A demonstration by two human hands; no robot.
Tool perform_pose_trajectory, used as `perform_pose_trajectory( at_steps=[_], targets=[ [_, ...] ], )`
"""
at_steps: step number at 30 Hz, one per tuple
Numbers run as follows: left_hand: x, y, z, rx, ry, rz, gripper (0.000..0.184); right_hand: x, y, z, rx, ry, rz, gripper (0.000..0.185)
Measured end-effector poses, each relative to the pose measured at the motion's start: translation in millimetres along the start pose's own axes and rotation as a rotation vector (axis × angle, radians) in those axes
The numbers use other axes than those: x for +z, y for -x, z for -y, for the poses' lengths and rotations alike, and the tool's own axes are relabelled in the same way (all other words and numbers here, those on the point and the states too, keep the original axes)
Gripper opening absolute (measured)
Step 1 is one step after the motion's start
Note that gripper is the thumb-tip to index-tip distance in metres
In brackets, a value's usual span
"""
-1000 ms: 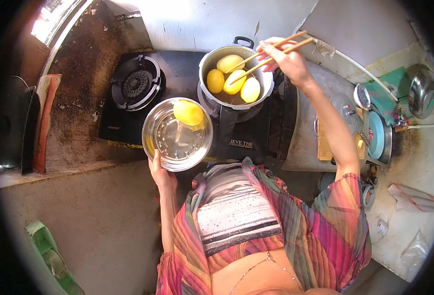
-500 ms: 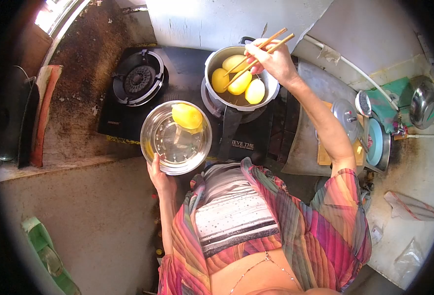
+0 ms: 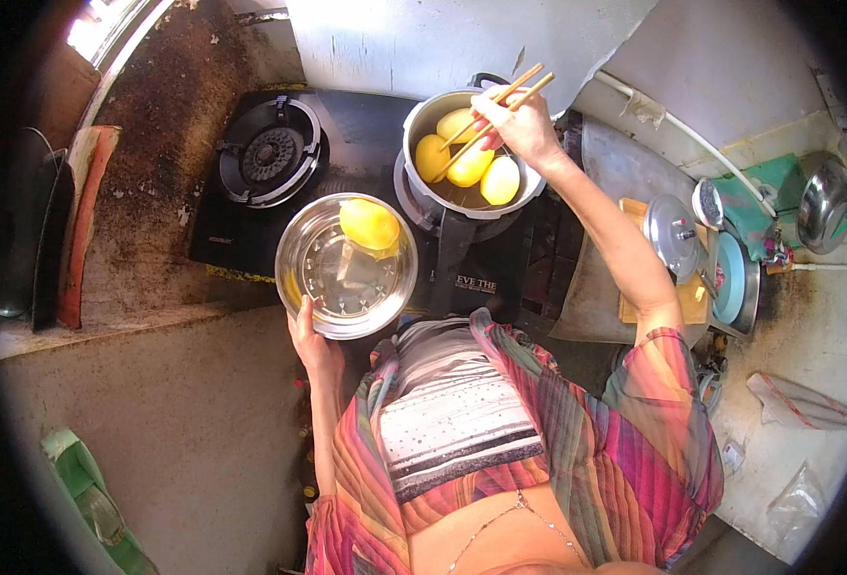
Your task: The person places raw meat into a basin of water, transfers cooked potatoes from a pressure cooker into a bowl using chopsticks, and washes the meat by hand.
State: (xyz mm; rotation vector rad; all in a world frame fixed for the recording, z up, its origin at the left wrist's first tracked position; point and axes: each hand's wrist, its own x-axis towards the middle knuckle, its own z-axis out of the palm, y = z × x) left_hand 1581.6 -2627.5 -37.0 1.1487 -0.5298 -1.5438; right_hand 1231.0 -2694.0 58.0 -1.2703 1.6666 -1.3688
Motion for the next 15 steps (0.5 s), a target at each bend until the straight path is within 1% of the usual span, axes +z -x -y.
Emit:
perform_pose_trajectory(
  at_steps=[6, 9, 15],
  targets=[
    [0, -2, -2, 0.003, -0.011, -0.012, 0.035, -12, -4, -27, -0.011, -0.118, -0.020, 0.020],
    [-1, -5, -2, 0.011, -0.008, -0.008, 0.035, -29, 1, -44, 0.118, -0.281, -0.037, 0.021],
    [-2, -7, -4, 0.008, -0.015, 0.013, 0.035, -47, 10, -52, 0.177, -0.371, -0.015, 0.025]
  ],
)
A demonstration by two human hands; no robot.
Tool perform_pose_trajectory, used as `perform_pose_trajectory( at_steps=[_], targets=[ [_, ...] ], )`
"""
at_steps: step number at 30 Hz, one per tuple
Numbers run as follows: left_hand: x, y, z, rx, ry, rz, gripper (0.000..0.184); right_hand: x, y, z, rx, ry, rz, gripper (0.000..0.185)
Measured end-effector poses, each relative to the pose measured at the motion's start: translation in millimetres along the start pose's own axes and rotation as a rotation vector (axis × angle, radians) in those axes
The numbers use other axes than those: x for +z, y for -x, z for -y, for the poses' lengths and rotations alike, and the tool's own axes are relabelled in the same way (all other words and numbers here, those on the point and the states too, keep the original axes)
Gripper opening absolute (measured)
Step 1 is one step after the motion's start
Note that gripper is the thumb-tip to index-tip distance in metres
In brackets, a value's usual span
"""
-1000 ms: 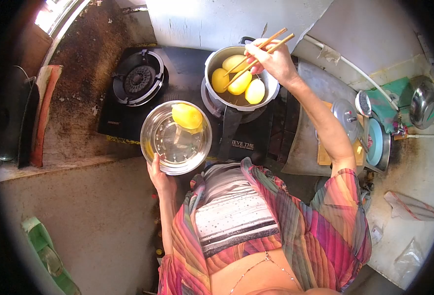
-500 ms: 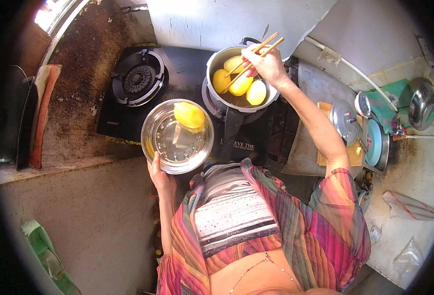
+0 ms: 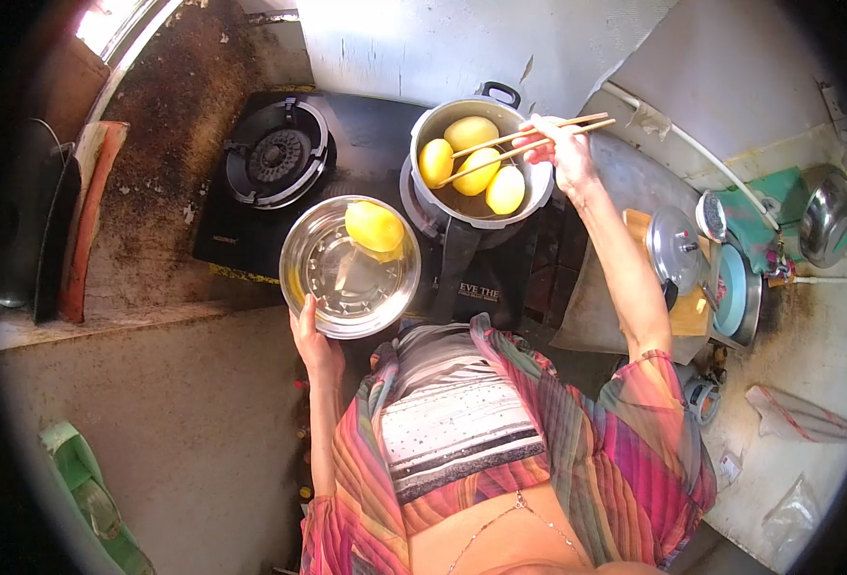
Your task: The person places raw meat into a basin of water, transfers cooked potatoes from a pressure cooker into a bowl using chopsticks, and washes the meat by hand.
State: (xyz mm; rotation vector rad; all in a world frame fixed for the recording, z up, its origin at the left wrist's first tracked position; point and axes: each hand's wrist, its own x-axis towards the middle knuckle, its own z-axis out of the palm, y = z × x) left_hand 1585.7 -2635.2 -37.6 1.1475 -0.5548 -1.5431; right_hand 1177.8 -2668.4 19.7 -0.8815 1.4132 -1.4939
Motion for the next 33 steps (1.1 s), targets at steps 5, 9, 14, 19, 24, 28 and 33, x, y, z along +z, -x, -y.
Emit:
perform_pose_trajectory(
  at_steps=[5, 9, 14, 19, 24, 28, 33],
  targets=[
    [-5, -8, 4, -0.024, 0.037, 0.012, 0.035, -9, 13, 29, -0.044, -0.019, -0.058, 0.023],
    [-6, -18, 11, -0.014, 0.023, 0.062, 0.040, 21, 26, 86, -0.104, 0.071, 0.030, 0.023],
    [7, -16, 9, 0.005, 0.058, 0.094, 0.042, 102, 35, 125, -0.183, 0.245, 0.428, 0.024],
    [15, -12, 14, 0.068, 0.028, 0.133, 0.044, 199, 57, 118, -0.272, 0.635, 0.632, 0.027],
    [13, -8, 24, 0.105, 0.076, 0.145, 0.044, 256, 56, 131, -0.667, 1.025, 0.651, 0.026],
    [16, -3, 24, 0.028, 0.129, 0.125, 0.045, 251, 59, 167, -0.538, 0.966, 0.653, 0.026],
    [13, -3, 21, 0.027, 0.081, 0.072, 0.040, 156, 42, 194, -0.482, 0.606, 0.398, 0.027]
  ],
)
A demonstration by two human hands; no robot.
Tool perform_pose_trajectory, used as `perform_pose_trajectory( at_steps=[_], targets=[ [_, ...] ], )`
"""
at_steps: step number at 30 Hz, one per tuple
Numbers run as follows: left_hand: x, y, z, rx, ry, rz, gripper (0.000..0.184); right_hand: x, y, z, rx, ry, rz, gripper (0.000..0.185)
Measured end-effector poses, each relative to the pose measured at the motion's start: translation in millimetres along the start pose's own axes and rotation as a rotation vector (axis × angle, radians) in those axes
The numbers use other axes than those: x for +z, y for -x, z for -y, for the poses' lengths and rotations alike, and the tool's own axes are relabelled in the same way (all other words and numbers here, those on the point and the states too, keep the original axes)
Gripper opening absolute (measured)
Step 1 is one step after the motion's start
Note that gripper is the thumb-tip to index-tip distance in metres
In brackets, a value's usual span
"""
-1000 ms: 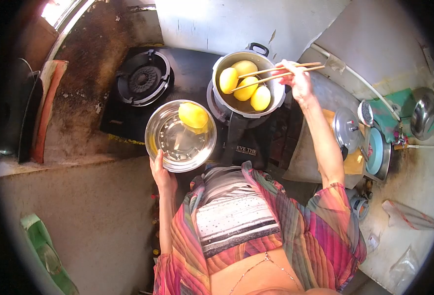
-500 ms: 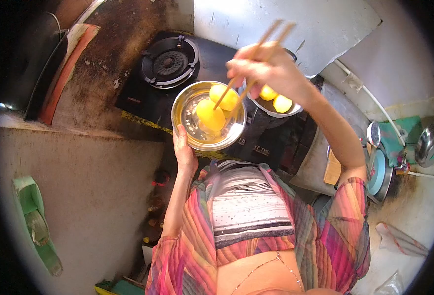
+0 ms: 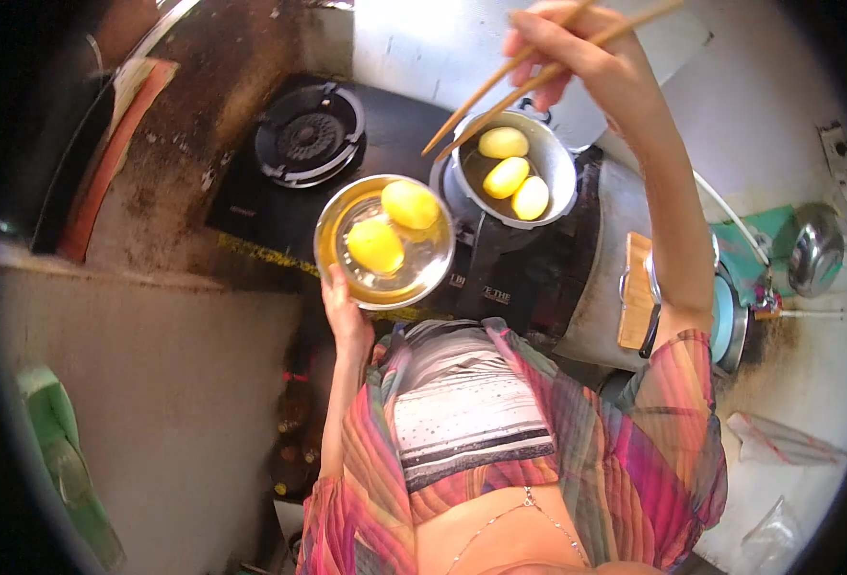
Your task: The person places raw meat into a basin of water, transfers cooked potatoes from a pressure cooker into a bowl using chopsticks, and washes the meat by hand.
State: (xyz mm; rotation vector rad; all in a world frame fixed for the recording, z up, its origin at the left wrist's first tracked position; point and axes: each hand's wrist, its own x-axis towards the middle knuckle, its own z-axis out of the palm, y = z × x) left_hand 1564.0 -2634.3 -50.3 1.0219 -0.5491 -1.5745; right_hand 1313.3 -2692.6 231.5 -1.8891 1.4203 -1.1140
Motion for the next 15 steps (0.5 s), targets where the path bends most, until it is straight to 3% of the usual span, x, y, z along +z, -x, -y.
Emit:
perform_pose_trajectory(
  at_steps=[2, 7, 15],
  targets=[
    [-6, -1, -2, 0.035, -0.006, -0.023, 0.041, -34, 18, -51, 0.076, -0.032, -0.224, 0.027],
    [-17, 0, -14, 0.035, -0.014, -0.004, 0.040, -54, 65, -142, 0.308, -0.109, -0.469, 0.024],
    [-12, 5, -18, 0.012, -0.004, -0.002, 0.038, -40, 56, -170, 0.371, -0.085, -0.491, 0.019]
  ],
)
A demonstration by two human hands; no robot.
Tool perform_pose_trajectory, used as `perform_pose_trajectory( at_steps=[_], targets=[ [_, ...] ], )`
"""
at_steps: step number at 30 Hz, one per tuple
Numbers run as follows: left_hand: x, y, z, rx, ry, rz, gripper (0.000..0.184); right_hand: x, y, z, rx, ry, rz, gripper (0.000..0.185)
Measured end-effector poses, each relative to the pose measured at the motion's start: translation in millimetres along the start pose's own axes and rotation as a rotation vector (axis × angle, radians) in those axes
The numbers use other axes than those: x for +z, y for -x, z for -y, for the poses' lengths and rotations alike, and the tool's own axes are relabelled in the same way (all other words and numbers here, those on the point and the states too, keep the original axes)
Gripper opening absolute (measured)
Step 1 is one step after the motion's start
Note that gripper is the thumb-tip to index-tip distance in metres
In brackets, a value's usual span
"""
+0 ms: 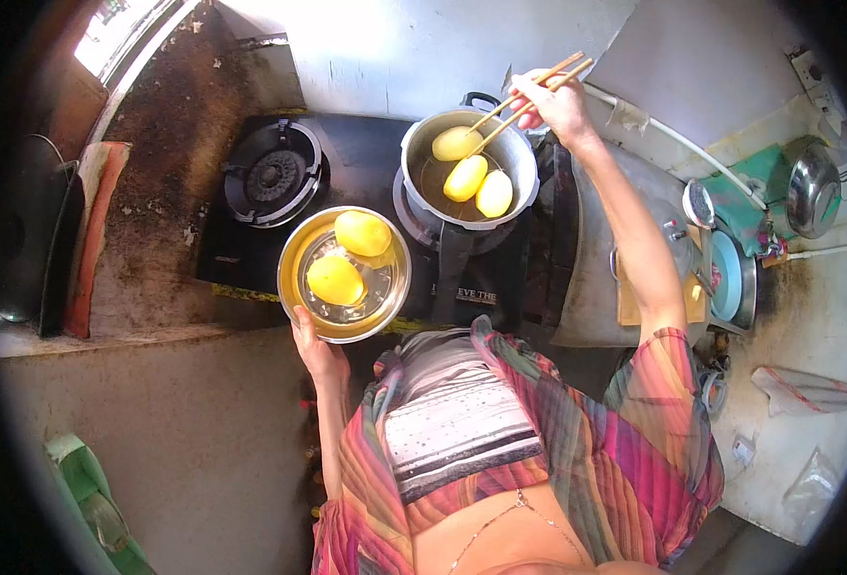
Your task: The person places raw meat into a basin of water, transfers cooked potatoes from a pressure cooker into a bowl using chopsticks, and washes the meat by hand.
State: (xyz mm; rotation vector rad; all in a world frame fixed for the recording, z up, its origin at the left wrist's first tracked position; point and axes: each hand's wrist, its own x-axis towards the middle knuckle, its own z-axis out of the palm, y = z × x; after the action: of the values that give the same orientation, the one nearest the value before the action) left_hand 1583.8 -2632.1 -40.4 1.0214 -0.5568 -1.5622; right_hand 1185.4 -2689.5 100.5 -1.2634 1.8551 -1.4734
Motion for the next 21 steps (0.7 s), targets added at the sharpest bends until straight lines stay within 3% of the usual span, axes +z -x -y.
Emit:
perform_pose_trajectory(
  at_steps=[5, 16, 21],
  targets=[
    [3, 4, 3, -0.003, -0.009, 0.001, 0.038, 9, -13, -7, -0.095, 0.107, 0.047, 0.020],
    [-1, 0, 5, -0.001, -0.015, 0.004, 0.038, 26, -21, -9, -0.046, 0.139, 0.078, 0.020],
    [4, -2, 1, -0.005, -0.026, 0.003, 0.038, 32, -17, -32, 0.020, 0.015, 0.052, 0.017]
  ],
)
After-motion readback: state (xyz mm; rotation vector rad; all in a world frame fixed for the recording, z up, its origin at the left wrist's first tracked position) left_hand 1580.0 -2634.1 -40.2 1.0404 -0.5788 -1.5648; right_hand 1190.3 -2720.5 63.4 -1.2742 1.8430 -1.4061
